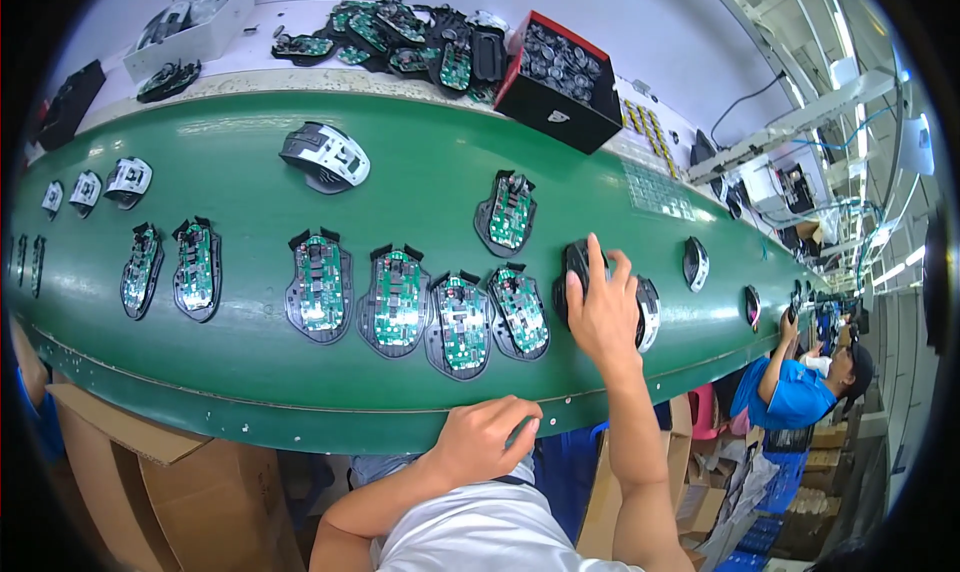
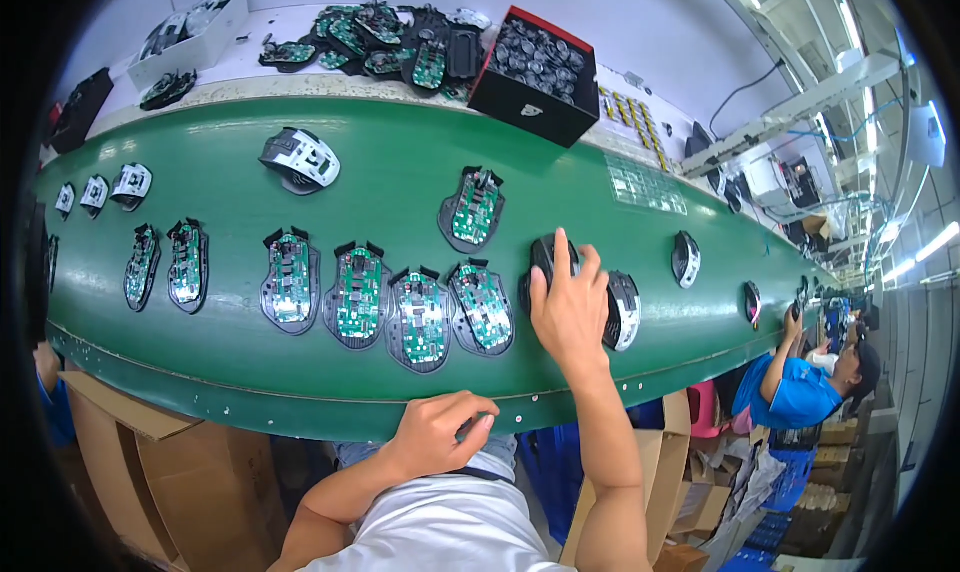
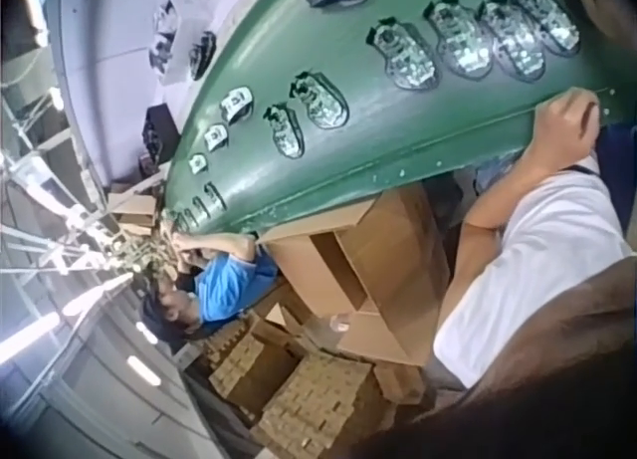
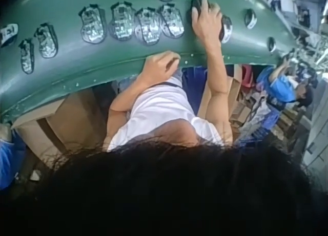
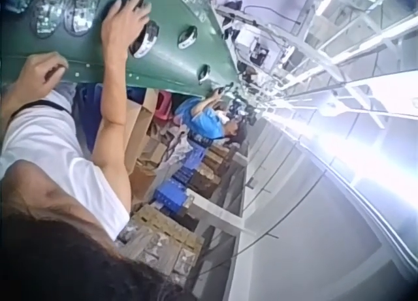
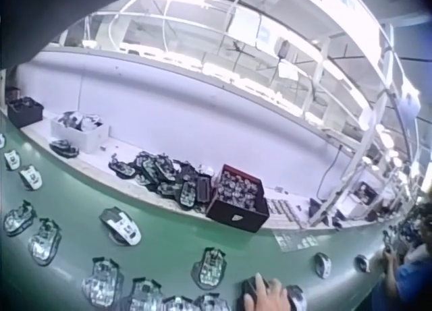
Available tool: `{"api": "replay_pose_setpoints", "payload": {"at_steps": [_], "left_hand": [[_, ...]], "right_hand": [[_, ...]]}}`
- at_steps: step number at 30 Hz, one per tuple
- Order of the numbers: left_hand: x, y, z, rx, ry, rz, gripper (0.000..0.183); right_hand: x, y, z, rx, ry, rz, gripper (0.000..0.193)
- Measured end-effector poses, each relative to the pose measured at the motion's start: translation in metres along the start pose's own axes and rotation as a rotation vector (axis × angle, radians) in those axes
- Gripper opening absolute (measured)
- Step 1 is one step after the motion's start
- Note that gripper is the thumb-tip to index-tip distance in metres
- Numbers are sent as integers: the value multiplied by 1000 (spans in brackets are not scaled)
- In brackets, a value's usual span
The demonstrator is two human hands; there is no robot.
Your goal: The person assembles computer mice along a conveyor belt by attaching wires into mouse shells, snapping upper shells onto circuit board bases, and inserting scroll wheels into mouse bases by hand.
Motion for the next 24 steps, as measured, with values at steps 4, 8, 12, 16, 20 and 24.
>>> {"api": "replay_pose_setpoints", "payload": {"at_steps": [4, 8, 12, 16, 20, 24], "left_hand": [[-1, 3, 1, 76, 24, 27, 6], [-4, 0, -1, 65, -4, 68, 8], [-8, 0, 1, 67, 0, 46, 8], [-8, -1, -1, 94, -5, 65, 8], [-10, -1, 1, 64, 10, 50, 9], [-11, 0, 1, 59, 19, 32, 9]], "right_hand": [[14, 5, -9, -114, 128, 172, 56], [18, 3, -6, -213, 302, 229, 52], [-1, 30, 30, -411, 508, -141, 51], [5, 24, 41, -313, 395, -24, 46], [12, 13, 33, -266, 288, 163, 42], [10, 16, 35, -217, 322, 149, 35]]}}
Point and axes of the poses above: each hand's wrist, its own y-axis towards the middle knuckle, its own x-axis out of the palm, z = x × y, the point moved 7 cm from there along y, towards the middle knuckle, and after that the axes turned 6 degrees about x, right-handed, at the moved point
